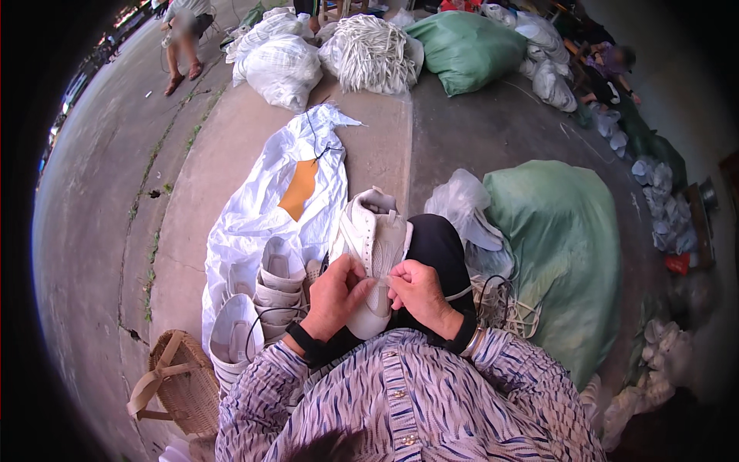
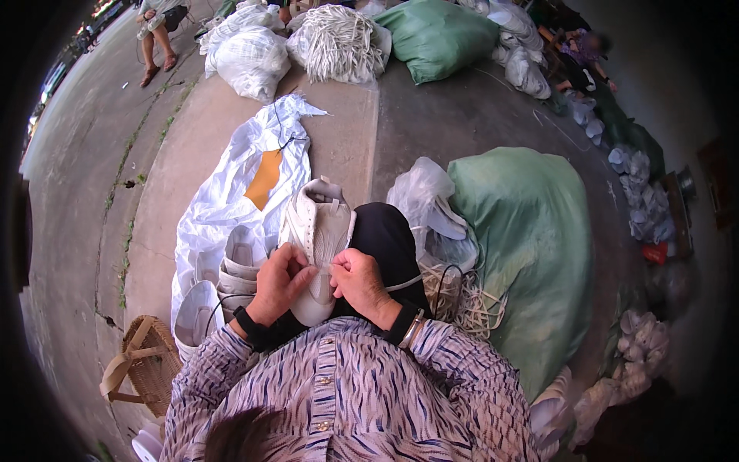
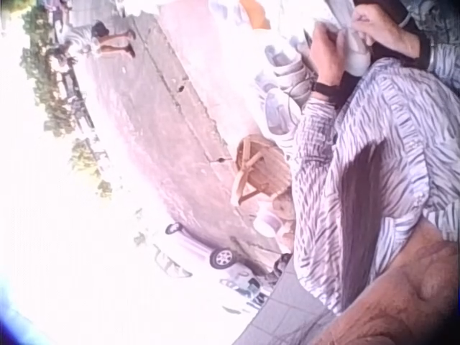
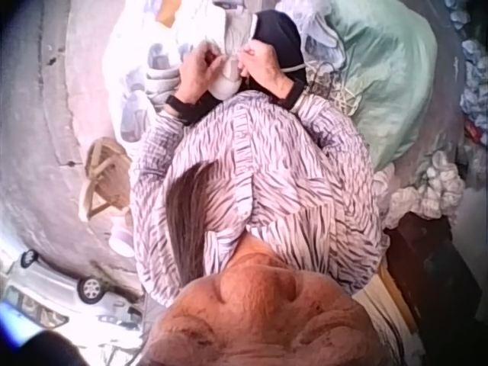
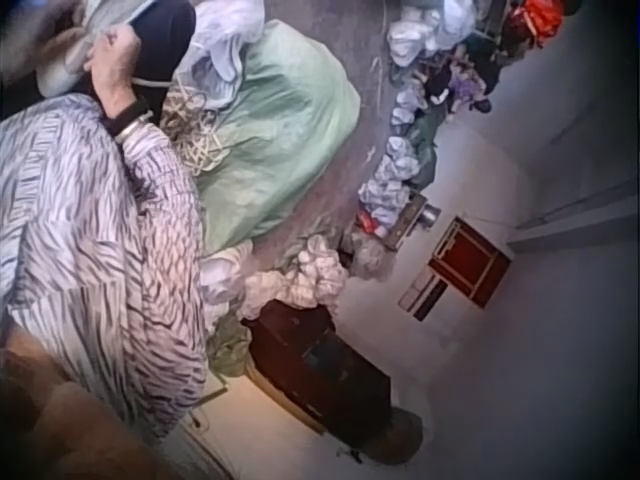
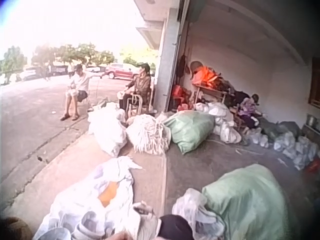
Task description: Insert and pull laces through the eyelets of a shoe upper.
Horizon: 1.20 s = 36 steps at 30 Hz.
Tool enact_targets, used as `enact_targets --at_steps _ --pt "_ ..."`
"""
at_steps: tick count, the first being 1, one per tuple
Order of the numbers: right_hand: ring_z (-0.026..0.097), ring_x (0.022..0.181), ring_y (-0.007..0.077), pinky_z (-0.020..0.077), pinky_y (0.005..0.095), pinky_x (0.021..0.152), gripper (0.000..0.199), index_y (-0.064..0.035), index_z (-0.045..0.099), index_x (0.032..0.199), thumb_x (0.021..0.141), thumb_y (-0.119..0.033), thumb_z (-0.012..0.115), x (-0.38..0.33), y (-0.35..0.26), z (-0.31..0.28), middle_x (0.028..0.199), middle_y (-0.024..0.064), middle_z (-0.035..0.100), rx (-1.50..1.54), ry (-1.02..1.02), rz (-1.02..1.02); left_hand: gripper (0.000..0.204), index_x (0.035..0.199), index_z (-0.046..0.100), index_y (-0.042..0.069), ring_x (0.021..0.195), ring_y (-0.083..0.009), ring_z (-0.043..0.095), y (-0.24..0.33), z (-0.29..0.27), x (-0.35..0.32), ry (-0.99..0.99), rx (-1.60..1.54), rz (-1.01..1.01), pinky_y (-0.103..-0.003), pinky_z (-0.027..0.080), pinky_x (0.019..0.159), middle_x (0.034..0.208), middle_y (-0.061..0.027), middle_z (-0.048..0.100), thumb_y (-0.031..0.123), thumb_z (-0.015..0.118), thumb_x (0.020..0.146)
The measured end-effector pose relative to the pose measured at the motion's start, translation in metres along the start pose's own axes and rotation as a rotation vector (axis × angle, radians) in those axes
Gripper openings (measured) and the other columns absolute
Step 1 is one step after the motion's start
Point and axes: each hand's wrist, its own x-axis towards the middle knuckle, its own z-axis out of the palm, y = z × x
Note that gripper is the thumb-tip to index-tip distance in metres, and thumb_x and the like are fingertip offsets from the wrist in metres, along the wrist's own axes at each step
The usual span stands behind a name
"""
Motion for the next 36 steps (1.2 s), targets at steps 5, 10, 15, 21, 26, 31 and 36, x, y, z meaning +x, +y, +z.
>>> enact_targets --at_steps 5,10,15,21,26,31,36 --pt "0.066 0.068 0.0349 0.0507 0.0439 0.060 0.009 -0.0056 0.062 0.087 0.084 -0.013 0.066 0.001 0.008 0.001 0.073 0.0151 0.066 -0.443 0.111 -0.264 0.023 0.100 0.057 0.010 0.062 -0.0180 0.056 -0.002 0.004 -0.004 0.040 0.045 0.096 -0.031 0.046 0.058 0.074 -0.0028 0.055 0.015 0.072 0.084" --pt "0.067 0.065 0.0323 0.0513 0.0389 0.055 0.006 -0.0041 0.062 0.087 0.087 -0.010 0.064 0.003 0.011 0.008 0.072 0.0152 0.066 -0.298 0.125 -0.271 0.036 0.118 0.059 0.013 0.071 -0.0223 0.062 0.008 -0.007 -0.007 -0.009 0.452 0.415 -0.034 0.050 0.057 0.082 -0.0040 0.053 0.012 0.066 0.083" --pt "0.065 0.051 0.0176 0.0509 0.0312 0.050 0.012 -0.0013 0.063 0.088 0.089 -0.013 0.064 0.003 0.003 -0.006 0.066 0.0093 0.066 -0.215 -0.040 -0.135 0.024 0.108 0.058 0.010 0.077 -0.0233 0.066 0.023 -0.016 0.004 -0.163 0.713 0.524 -0.034 0.053 0.057 0.088 -0.0057 0.056 0.013 0.058 0.085" --pt "0.065 0.053 0.0167 0.0504 0.0303 0.050 0.015 0.0001 0.063 0.089 0.089 -0.015 0.065 0.009 0.001 -0.009 0.069 0.0089 0.066 -0.196 -0.124 -0.093 0.014 0.094 0.058 0.007 0.082 -0.0212 0.063 0.030 -0.003 0.019 -0.269 0.843 0.455 -0.036 0.053 0.055 0.090 -0.0055 0.057 0.010 0.059 0.081" --pt "0.062 0.053 0.0136 0.0498 0.0280 0.051 0.016 0.0018 0.062 0.096 0.090 -0.013 0.064 0.003 -0.020 -0.038 0.072 0.0080 0.066 -0.265 -0.323 -0.063 0.010 0.093 0.058 0.007 0.082 -0.0248 0.063 0.034 -0.017 0.013 -0.230 0.654 0.367 -0.040 0.052 0.054 0.091 -0.0062 0.056 0.010 0.058 0.084" --pt "0.060 0.053 0.0099 0.0473 0.0239 0.049 0.020 -0.0010 0.065 0.096 0.094 -0.021 0.061 -0.004 -0.033 -0.068 0.069 0.0036 0.063 -0.451 -0.603 0.165 0.012 0.103 0.052 0.006 0.083 -0.0268 0.064 0.042 -0.033 0.011 0.094 0.131 0.175 -0.035 0.050 0.072 0.094 -0.0110 0.062 0.015 0.056 0.097" --pt "0.060 0.054 0.0107 0.0469 0.0248 0.049 0.023 -0.0011 0.065 0.091 0.094 -0.024 0.061 -0.004 -0.030 -0.049 0.069 0.0030 0.062 -0.321 -0.602 0.166 0.018 0.105 0.045 0.005 0.077 -0.0186 0.064 0.052 0.005 0.017 -0.049 -0.269 0.249 -0.029 0.050 0.073 0.090 -0.0098 0.066 0.023 0.047 0.104"
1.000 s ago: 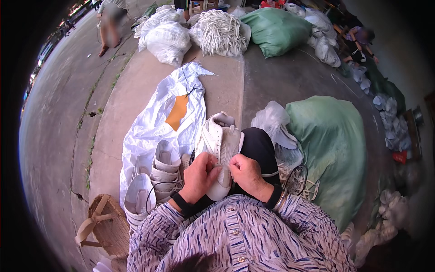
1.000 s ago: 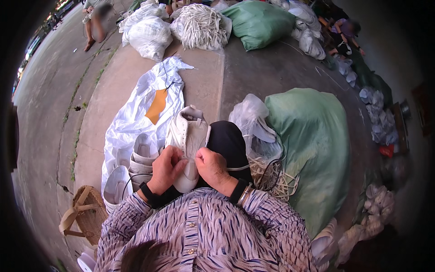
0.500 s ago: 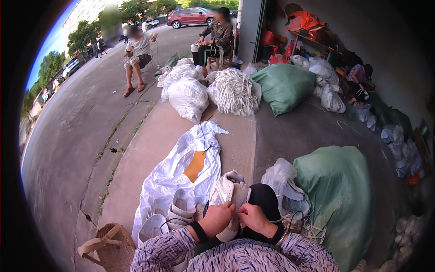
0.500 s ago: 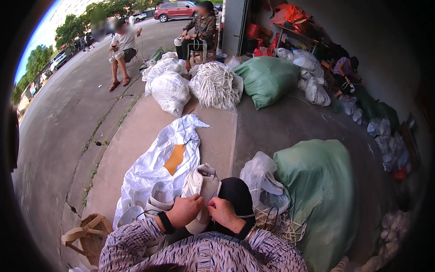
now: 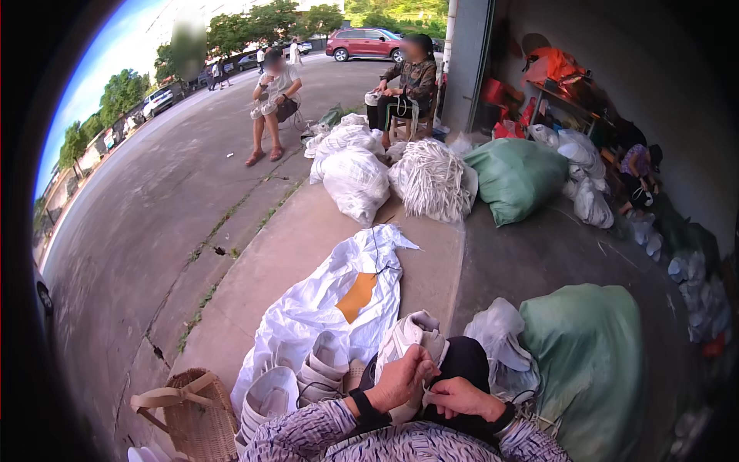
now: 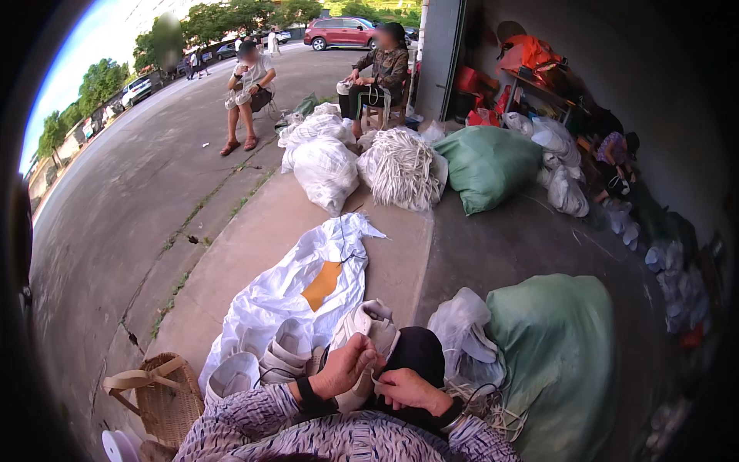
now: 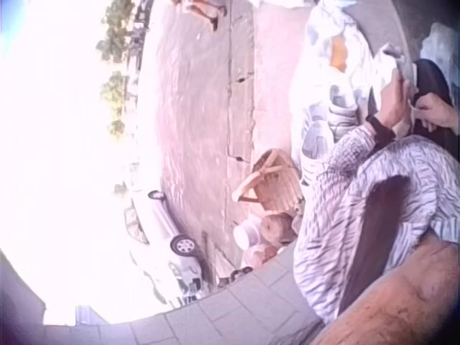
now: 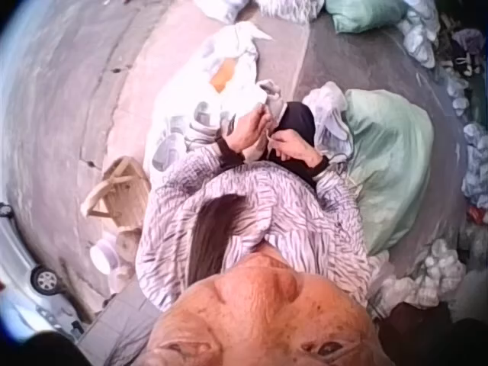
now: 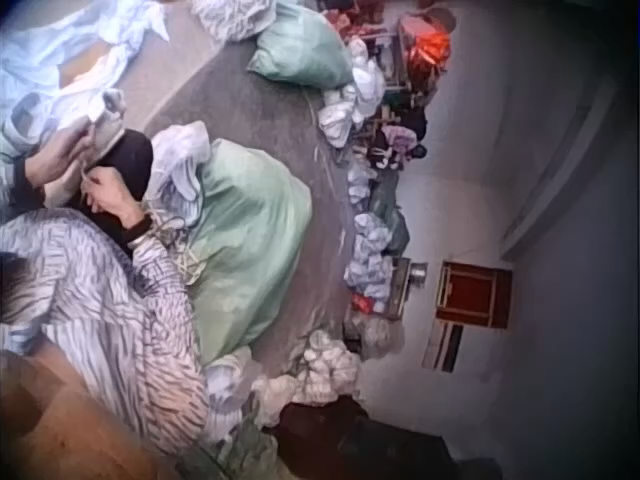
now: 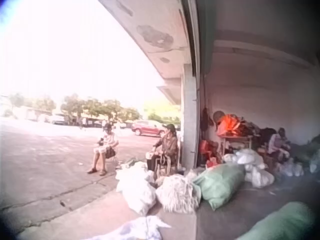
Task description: Insert and pull laces through the eyelets of a shoe upper.
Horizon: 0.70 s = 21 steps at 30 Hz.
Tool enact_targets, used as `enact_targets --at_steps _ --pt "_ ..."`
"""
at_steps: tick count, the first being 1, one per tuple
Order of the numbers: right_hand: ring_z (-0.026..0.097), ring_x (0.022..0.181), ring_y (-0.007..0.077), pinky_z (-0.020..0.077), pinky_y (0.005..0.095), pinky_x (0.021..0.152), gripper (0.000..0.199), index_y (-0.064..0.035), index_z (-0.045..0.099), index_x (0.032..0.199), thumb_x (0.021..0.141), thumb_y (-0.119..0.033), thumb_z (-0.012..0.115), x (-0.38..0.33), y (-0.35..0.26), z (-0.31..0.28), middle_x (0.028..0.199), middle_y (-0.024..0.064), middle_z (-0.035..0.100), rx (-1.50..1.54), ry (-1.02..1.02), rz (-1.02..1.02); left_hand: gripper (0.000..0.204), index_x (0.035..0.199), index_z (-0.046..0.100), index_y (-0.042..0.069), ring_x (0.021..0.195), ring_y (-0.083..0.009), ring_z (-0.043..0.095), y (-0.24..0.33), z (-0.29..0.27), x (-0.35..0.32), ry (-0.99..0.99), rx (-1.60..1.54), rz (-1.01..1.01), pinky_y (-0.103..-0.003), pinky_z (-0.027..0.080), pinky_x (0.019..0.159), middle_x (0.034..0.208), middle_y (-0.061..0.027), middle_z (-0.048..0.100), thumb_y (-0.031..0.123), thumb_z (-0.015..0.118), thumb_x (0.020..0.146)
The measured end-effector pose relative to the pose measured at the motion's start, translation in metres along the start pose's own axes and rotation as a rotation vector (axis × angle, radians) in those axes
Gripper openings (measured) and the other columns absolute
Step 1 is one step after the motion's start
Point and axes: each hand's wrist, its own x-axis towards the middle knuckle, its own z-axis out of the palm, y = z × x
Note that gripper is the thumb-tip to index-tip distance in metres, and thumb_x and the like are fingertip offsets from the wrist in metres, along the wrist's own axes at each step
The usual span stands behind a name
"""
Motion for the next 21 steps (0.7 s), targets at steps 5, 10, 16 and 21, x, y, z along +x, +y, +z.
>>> enact_targets --at_steps 5,10,16,21 --pt "0.065 0.082 0.0121 0.0527 0.0223 0.061 0.023 0.0012 0.072 0.097 0.091 -0.019 0.065 -0.023 0.001 -0.019 0.115 0.0112 0.066 0.146 0.081 -0.249 0.019 0.113 0.046 0.007 0.060 -0.0113 0.053 -0.008 -0.014 0.006 0.199 -0.574 -0.293 -0.026 0.047 0.058 0.070 -0.0011 0.054 0.020 0.051 0.101" --pt "0.064 0.085 0.0247 0.0535 0.0299 0.057 0.025 0.0041 0.070 0.092 0.094 -0.018 0.060 -0.074 0.049 -0.080 0.141 0.0202 0.051 0.840 -0.061 -0.769 0.019 0.116 0.051 0.010 0.044 -0.0076 0.038 -0.021 -0.169 -0.007 0.903 -0.685 -0.241 -0.024 0.031 0.037 0.060 0.0030 0.045 0.018 0.054 0.099" --pt "0.056 0.088 0.0173 0.0521 0.0322 0.062 0.039 -0.0002 0.053 0.134 0.103 -0.023 0.047 -0.165 0.139 -0.148 0.154 0.0099 0.036 1.318 0.265 -1.351 0.016 0.112 0.056 0.018 0.044 -0.0054 0.036 -0.064 -0.399 -0.102 1.635 -0.449 -0.094 -0.024 0.024 0.039 0.061 0.0063 0.045 0.016 0.052 0.096" --pt "0.055 0.086 0.0175 0.0504 0.0299 0.065 0.048 -0.0040 0.035 0.148 0.104 -0.021 0.044 -0.269 0.205 -0.197 0.158 0.0096 0.028 1.238 0.719 -1.401 0.023 0.115 0.061 0.030 0.051 -0.0128 0.048 -0.068 -0.546 -0.219 1.831 -0.447 0.144 -0.034 0.036 0.047 0.070 0.0019 0.058 0.026 0.054 0.093"
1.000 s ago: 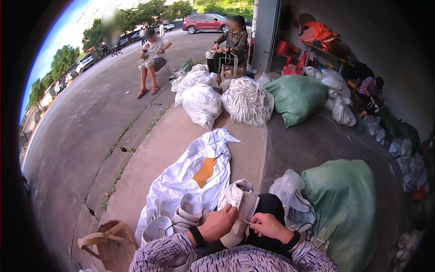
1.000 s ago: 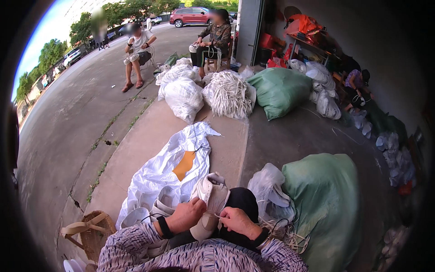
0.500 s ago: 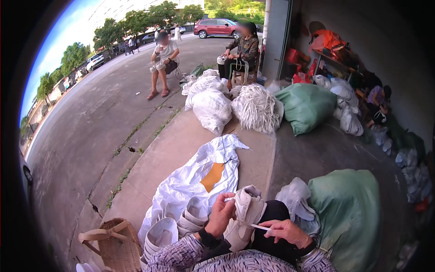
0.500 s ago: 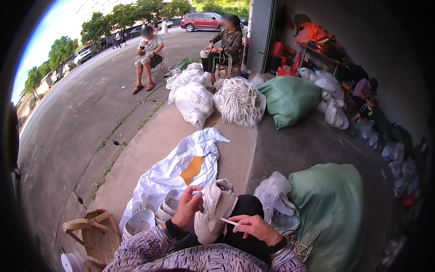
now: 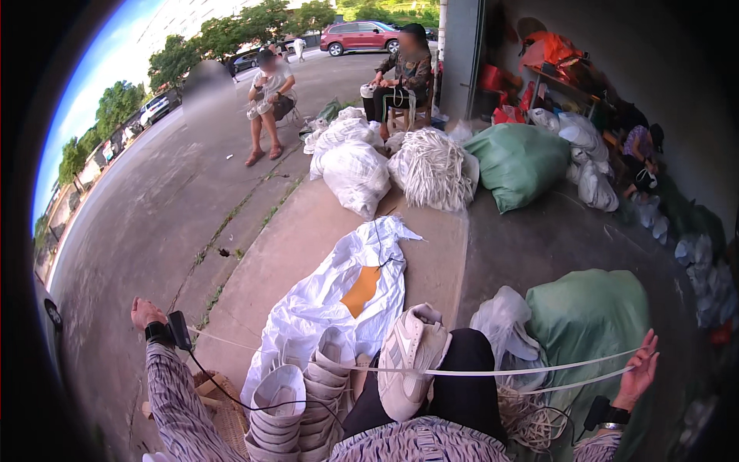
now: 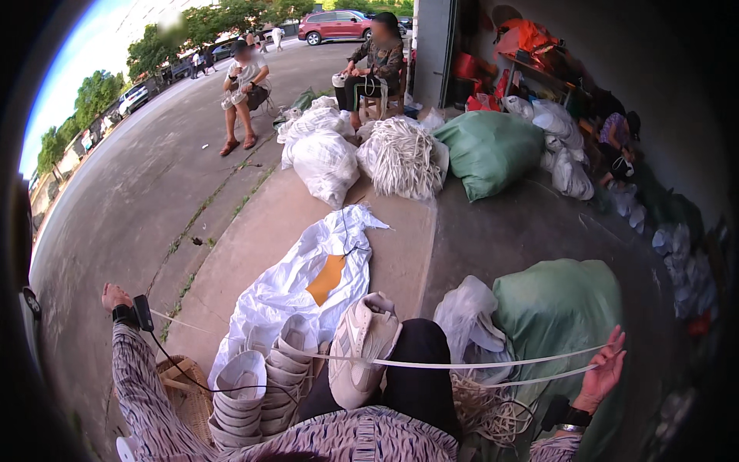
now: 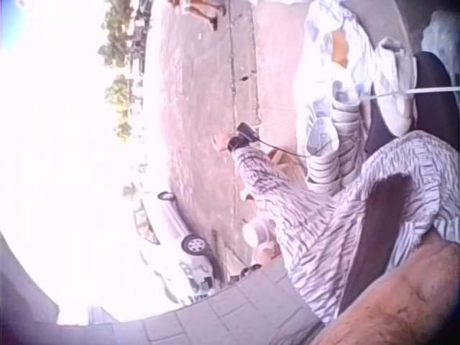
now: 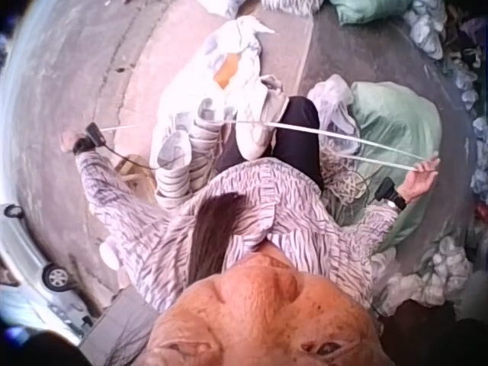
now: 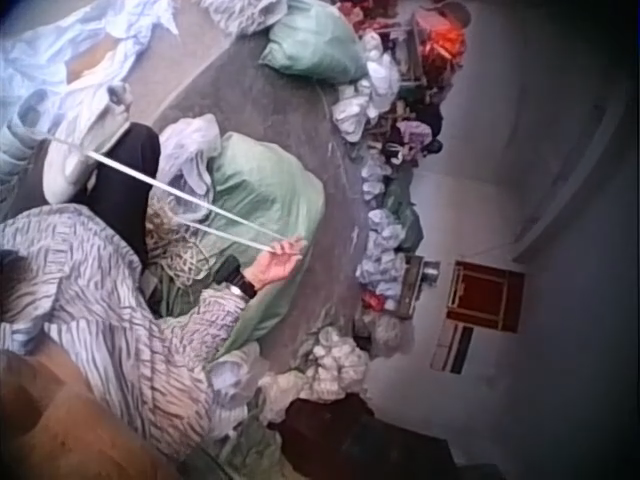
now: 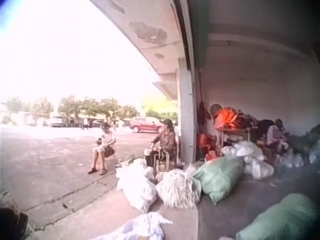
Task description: Insert and pull laces through the eyelets of a shoe upper.
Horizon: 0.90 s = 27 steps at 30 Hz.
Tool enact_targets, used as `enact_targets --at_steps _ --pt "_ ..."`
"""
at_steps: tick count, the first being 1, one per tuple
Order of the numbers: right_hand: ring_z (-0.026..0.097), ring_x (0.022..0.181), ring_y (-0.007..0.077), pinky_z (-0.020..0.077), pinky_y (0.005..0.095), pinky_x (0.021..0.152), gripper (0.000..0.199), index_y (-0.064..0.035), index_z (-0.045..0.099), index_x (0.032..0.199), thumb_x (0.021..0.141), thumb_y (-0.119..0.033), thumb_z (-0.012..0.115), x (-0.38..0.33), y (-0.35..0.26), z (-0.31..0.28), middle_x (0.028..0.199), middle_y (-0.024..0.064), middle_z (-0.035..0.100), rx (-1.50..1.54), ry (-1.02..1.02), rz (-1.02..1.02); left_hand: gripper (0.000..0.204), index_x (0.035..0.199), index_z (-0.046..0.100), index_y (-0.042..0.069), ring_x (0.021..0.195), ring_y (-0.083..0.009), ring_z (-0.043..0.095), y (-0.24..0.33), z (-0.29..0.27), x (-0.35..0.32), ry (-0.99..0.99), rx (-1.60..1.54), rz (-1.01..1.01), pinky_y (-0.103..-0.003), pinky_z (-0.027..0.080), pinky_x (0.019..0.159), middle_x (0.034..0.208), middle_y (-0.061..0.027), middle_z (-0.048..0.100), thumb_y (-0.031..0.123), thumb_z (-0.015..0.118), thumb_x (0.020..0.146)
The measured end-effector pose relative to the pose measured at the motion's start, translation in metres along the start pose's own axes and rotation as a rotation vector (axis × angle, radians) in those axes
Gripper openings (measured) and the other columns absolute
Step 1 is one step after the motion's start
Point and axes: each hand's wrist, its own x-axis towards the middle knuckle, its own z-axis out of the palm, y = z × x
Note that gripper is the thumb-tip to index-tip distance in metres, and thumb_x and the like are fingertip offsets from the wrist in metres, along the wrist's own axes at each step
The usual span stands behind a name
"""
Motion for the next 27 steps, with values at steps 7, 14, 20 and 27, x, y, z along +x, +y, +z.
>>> enact_targets --at_steps 7,14,20,27 --pt "0.050 0.069 0.0084 0.0487 0.0250 0.065 0.046 -0.0019 0.038 0.145 0.103 -0.017 0.047 -0.014 -0.213 -0.035 0.147 0.0109 0.045 -0.674 0.454 -0.293 0.020 0.113 0.063 0.025 0.048 -0.0101 0.043 0.078 -0.049 0.067 0.059 0.192 0.116 -0.031 0.032 0.044 0.066 0.0039 0.053 0.026 0.055 0.094" --pt "0.039 0.118 0.0108 0.0274 0.0320 0.098 0.050 -0.0271 0.058 0.128 0.086 -0.055 0.062 -0.138 -0.314 -0.086 0.132 -0.0171 0.056 -0.944 1.250 -0.239 0.019 0.112 0.064 0.020 0.046 -0.0074 0.039 0.109 -0.038 0.062 0.056 0.357 0.118 -0.027 0.028 0.041 0.061 0.0059 0.048 0.026 0.056 0.095" --pt "0.054 0.062 0.0084 0.0429 0.0218 0.055 0.041 -0.0089 0.048 0.135 0.097 -0.022 0.054 -0.180 -0.277 -0.139 0.117 0.0104 0.066 -0.780 1.022 -0.202 0.019 0.110 0.066 0.016 0.043 -0.0050 0.035 0.079 0.004 0.013 -0.135 0.515 0.013 -0.025 0.025 0.039 0.057 0.0077 0.044 0.025 0.057 0.096" --pt "0.051 0.046 0.0124 0.0399 0.0256 0.040 0.029 -0.0052 0.046 0.120 0.093 -0.011 0.052 -0.040 0.144 -0.059 0.088 0.0190 0.068 -0.839 0.519 0.619 0.020 0.104 0.070 0.010 0.042 -0.0030 0.033 -0.084 0.051 -0.327 -1.003 0.838 -0.542 -0.022 0.024 0.038 0.055 0.0093 0.042 0.025 0.059 0.096"
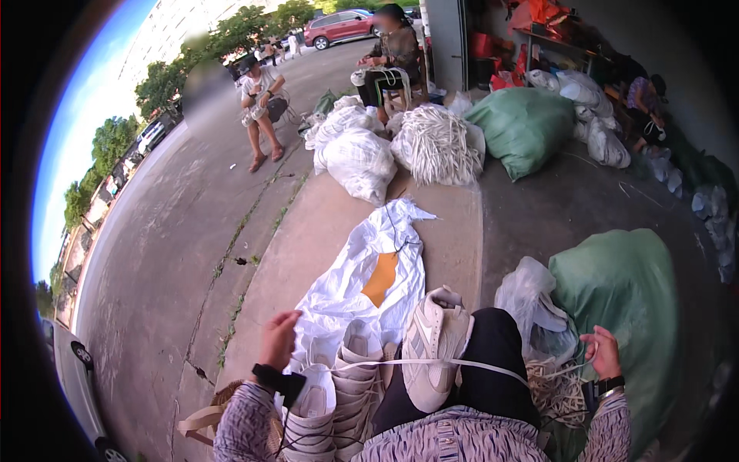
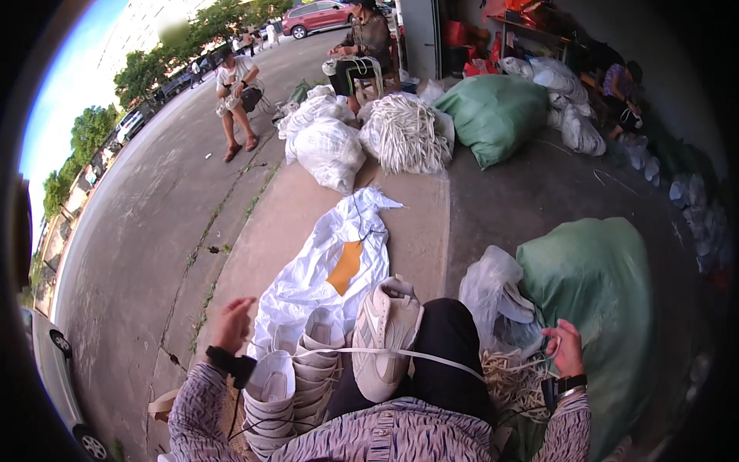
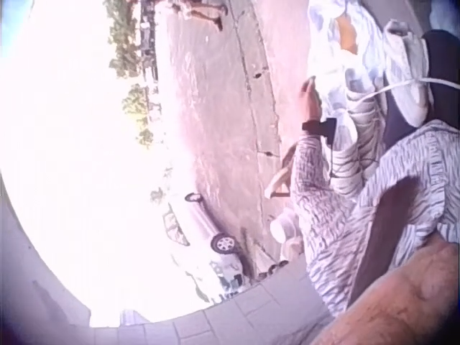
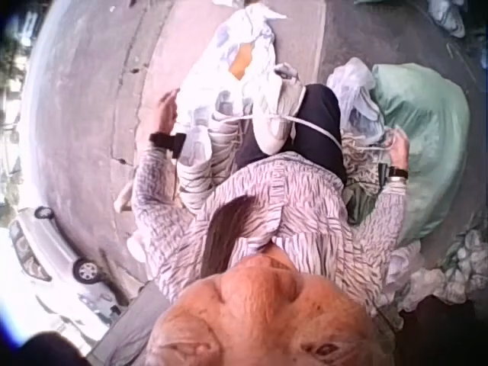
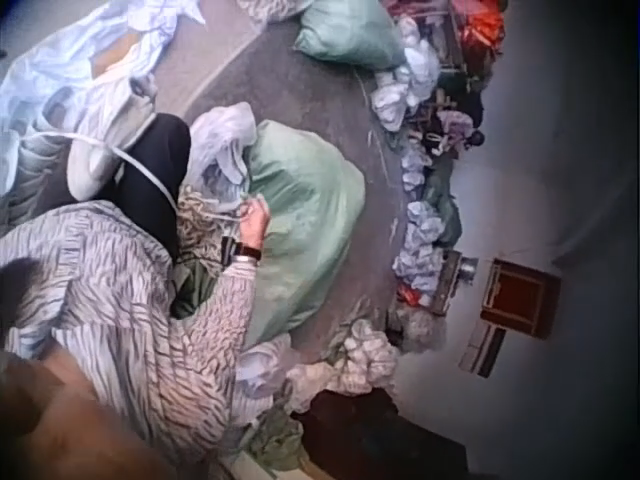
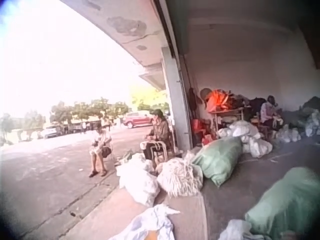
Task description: Insert and pull laces through the eyelets of a shoe upper.
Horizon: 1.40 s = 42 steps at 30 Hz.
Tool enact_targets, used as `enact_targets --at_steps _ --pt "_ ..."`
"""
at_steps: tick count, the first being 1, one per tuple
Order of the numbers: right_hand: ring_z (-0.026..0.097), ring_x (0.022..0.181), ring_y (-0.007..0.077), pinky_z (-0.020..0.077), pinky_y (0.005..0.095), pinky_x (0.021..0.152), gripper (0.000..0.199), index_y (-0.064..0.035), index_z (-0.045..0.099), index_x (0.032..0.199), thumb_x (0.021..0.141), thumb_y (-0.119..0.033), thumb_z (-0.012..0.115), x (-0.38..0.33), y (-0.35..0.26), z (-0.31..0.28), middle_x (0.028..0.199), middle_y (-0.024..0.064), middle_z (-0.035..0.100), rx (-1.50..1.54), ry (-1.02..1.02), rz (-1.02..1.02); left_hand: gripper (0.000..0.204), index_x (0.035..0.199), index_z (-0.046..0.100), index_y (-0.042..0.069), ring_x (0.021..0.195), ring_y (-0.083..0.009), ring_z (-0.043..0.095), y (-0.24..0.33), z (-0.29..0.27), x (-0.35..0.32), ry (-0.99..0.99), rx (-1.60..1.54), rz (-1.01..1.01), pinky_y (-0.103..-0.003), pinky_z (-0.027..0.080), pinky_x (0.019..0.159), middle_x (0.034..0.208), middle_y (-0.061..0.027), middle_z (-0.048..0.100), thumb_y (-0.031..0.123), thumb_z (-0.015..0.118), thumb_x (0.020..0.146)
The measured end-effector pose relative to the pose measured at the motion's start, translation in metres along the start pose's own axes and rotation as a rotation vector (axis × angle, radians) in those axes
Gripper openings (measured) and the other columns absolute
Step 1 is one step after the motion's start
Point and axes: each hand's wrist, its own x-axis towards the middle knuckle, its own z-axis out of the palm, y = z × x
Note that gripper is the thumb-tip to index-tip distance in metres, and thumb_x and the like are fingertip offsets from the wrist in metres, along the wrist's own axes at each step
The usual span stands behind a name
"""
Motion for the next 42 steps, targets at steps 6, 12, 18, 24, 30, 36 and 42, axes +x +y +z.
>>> enact_targets --at_steps 6,12,18,24,30,36,42 --pt "0.064 0.060 0.0130 0.0485 0.0250 0.047 0.010 -0.0033 0.054 0.100 0.092 -0.010 0.057 -0.070 -0.004 0.234 0.082 0.0115 0.068 -0.412 -0.508 -0.111 0.024 0.107 0.065 0.004 0.069 -0.0190 0.063 -0.014 0.230 -0.078 -0.668 0.371 0.628 -0.033 0.048 0.061 0.077 -0.0079 0.066 0.021 0.066 0.090" --pt "0.071 0.074 0.0199 0.0555 0.0319 0.057 0.006 -0.0009 0.059 0.095 0.091 -0.004 0.058 -0.110 0.032 0.270 0.081 0.0141 0.069 -0.736 -0.507 -0.377 0.013 0.089 0.058 0.005 0.080 -0.0377 0.068 -0.002 0.264 -0.102 -0.697 1.156 0.770 -0.046 0.053 0.067 0.082 -0.0167 0.069 0.016 0.061 0.083" --pt "0.069 0.057 0.0223 0.0540 0.0342 0.053 0.006 0.0021 0.062 0.089 0.089 -0.004 0.060 -0.132 0.045 0.263 0.069 0.0145 0.067 -0.904 -0.527 -0.456 0.011 0.082 0.069 0.004 0.082 -0.0373 0.069 0.006 0.271 -0.101 -0.748 1.228 0.734 -0.046 0.055 0.071 0.082 -0.0195 0.069 0.013 0.065 0.077" --pt "0.065 0.047 0.0227 0.0500 0.0335 0.043 0.012 0.0049 0.062 0.087 0.090 -0.006 0.058 -0.143 0.045 0.263 0.067 0.0160 0.065 -0.840 -0.537 -0.176 0.012 0.078 0.070 0.002 0.081 -0.0394 0.069 -0.002 0.274 -0.076 -0.876 1.316 0.723 -0.048 0.056 0.070 0.079 -0.0198 0.069 0.012 0.064 0.073" --pt "0.065 0.047 0.0246 0.0514 0.0352 0.046 0.015 0.0056 0.060 0.090 0.092 -0.008 0.056 -0.141 0.049 0.277 0.069 0.0190 0.065 -0.848 -0.532 -0.163 0.016 0.082 0.070 0.003 0.074 -0.0366 0.065 -0.008 0.272 -0.045 -1.097 1.110 0.724 -0.042 0.052 0.066 0.076 -0.0189 0.066 0.017 0.064 0.075" --pt "0.065 0.047 0.0231 0.0519 0.0349 0.047 0.015 0.0049 0.061 0.090 0.091 -0.009 0.056 -0.140 0.048 0.281 0.066 0.0173 0.065 -0.921 -0.541 -0.126 0.017 0.079 0.068 0.002 0.069 -0.0383 0.064 -0.007 0.272 -0.041 -1.148 1.058 0.818 -0.043 0.052 0.065 0.073 -0.0201 0.064 0.017 0.061 0.076" --pt "0.066 0.048 0.0228 0.0519 0.0345 0.048 0.016 0.0031 0.063 0.091 0.091 -0.011 0.055 -0.136 0.058 0.279 0.065 0.0157 0.066 -0.939 -0.580 -0.166 0.019 0.072 0.070 0.002 0.071 -0.0392 0.067 -0.014 0.275 -0.046 -1.143 1.341 1.116 -0.046 0.055 0.066 0.072 -0.0192 0.066 0.019 0.063 0.074"
